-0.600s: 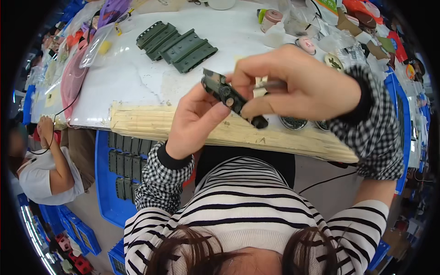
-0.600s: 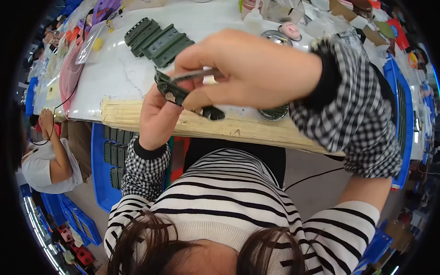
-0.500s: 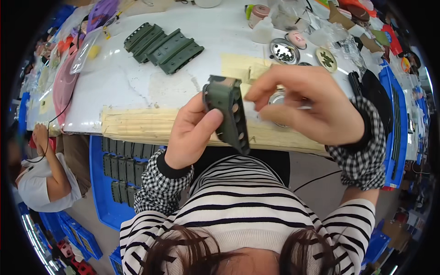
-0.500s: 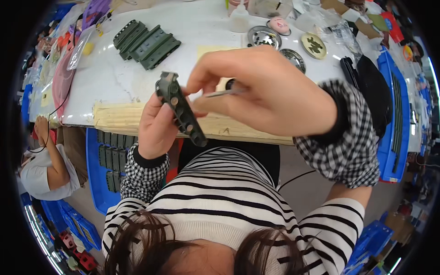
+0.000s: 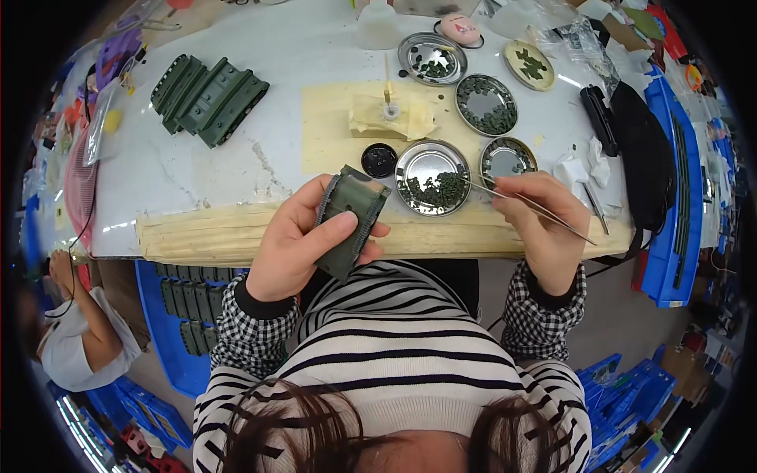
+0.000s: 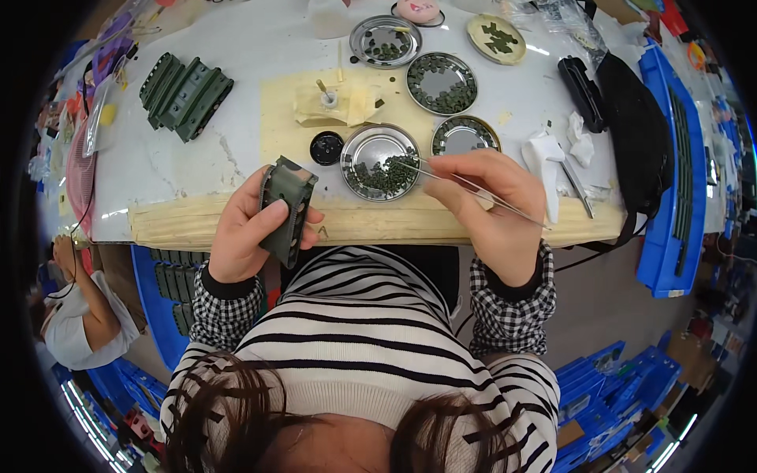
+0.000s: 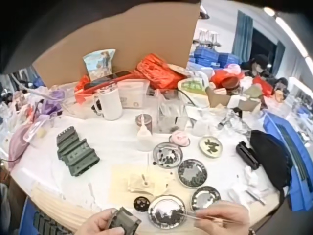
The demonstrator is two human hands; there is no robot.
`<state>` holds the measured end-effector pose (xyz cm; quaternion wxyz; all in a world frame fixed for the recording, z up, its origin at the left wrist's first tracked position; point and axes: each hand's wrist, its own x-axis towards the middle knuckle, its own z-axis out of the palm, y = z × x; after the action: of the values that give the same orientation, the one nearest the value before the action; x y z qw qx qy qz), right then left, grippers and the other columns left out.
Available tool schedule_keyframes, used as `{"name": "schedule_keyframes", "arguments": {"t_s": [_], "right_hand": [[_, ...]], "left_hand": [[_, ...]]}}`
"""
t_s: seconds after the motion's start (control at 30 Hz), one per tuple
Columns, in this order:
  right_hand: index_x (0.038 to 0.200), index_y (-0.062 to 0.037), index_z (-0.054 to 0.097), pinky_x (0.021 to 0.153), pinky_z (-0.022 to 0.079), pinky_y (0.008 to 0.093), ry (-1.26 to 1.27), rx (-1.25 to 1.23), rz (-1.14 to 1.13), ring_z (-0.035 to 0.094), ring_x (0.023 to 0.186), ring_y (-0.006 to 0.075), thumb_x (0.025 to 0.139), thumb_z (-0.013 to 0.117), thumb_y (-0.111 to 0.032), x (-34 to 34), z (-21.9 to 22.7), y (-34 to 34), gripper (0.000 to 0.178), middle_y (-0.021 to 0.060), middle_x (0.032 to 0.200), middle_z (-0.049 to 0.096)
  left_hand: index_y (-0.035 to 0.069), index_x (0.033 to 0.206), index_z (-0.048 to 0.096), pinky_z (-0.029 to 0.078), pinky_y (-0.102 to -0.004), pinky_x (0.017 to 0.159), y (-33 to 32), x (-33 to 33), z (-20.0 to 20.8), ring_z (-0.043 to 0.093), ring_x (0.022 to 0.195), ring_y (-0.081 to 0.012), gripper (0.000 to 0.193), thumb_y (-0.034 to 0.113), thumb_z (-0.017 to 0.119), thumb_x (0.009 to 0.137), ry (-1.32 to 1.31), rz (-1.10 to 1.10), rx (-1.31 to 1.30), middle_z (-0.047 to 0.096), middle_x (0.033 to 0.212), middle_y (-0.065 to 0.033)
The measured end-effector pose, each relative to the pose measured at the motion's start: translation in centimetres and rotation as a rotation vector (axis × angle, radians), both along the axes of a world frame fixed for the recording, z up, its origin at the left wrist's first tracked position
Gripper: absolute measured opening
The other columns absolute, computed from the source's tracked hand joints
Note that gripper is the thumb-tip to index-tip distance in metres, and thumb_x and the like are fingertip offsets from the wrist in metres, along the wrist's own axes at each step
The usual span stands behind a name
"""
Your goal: Assembling and detailing small plastic toy tank models using tools.
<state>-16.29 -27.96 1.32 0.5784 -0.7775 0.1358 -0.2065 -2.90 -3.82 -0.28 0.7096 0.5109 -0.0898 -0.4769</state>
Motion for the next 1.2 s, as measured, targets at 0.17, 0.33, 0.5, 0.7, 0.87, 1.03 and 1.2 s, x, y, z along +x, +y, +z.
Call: {"name": "schedule_keyframes", "arguments": {"t_s": [0.17,0.33,0.5,0.7,0.87,1.03,1.2], "right_hand": [[0.098,0.004,0.068,0.066,0.049,0.0241,-0.008,-0.108,0.026,0.061,0.077,0.0131,0.079,0.07,0.003,1.6,-1.8,-0.3,0.019,0.0081,0.081,0.064],[0.094,0.0,0.069,0.06,0.045,0.0271,-0.032,-0.166,0.004,0.057,0.067,0.0167,0.082,0.069,-0.002,2.0,-3.1,-0.2,0.013,0.0084,0.074,0.062],[0.091,-0.0021,0.07,0.057,0.041,0.0305,-0.023,-0.342,0.033,0.052,0.063,0.0206,0.083,0.07,-0.007,2.5,-3.3,-0.3,0.01,0.0085,0.07,0.06],[0.091,-0.0024,0.07,0.058,0.04,0.0307,-0.034,-0.412,0.066,0.051,0.064,0.0211,0.083,0.07,-0.01,2.8,-3.2,-0.4,0.01,0.0079,0.07,0.06],[0.091,-0.0013,0.069,0.058,0.041,0.0303,-0.051,-0.346,0.05,0.051,0.064,0.0208,0.085,0.069,-0.01,2.9,-3.0,-0.2,0.011,0.0081,0.073,0.062],[0.092,-0.0003,0.069,0.061,0.043,0.0299,-0.183,-0.288,0.173,0.053,0.067,0.0211,0.08,0.071,-0.009,3.3,-1.5,0.6,0.015,0.0091,0.079,0.066],[0.092,-0.0005,0.069,0.062,0.048,0.0316,-0.337,-0.498,0.395,0.059,0.069,0.0245,0.07,0.078,-0.017,4.9,1.4,2.5,0.028,0.0079,0.079,0.067]], "left_hand": [[0.0,0.13,0.043,0.057,-0.0312,0.077,-0.8,0.2,0.2,0.067,0.089,-0.0207,0.037,0.012,0.054,0.096,0.06,-0.012,-0.045,0.064,0.109,-0.0175],[0.001,0.132,0.042,0.058,-0.0308,0.075,-1.4,0.3,0.6,0.069,0.083,-0.0215,0.042,0.014,0.056,0.094,-0.018,-0.002,0.013,0.064,0.108,-0.0215],[0.001,0.132,0.041,0.057,-0.0304,0.077,-1.6,0.8,0.3,0.068,0.089,-0.0221,0.043,0.013,0.057,0.094,-0.042,-0.028,0.023,0.063,0.11,-0.0204],[0.001,0.138,0.037,0.057,-0.0309,0.078,-2.0,0.3,0.4,0.067,0.095,-0.0232,0.048,0.01,0.056,0.094,-0.057,0.061,-0.015,0.056,0.122,-0.0182],[0.003,0.136,0.04,0.057,-0.0299,0.079,-1.6,0.5,0.9,0.066,0.094,-0.0218,0.043,0.009,0.053,0.096,-0.086,-0.002,-0.033,0.054,0.123,-0.0159],[0.0,0.109,0.055,0.053,-0.0245,0.077,-1.2,0.3,-0.1,0.064,0.087,-0.0116,0.018,0.014,0.052,0.099,-0.177,-0.042,-0.012,0.061,0.098,-0.0065],[0.001,0.096,0.056,0.05,-0.0224,0.071,-2.0,0.5,-0.9,0.062,0.082,-0.0088,0.022,0.022,0.05,0.101,-0.223,-0.077,-0.074,0.06,0.087,-0.0036]]}}
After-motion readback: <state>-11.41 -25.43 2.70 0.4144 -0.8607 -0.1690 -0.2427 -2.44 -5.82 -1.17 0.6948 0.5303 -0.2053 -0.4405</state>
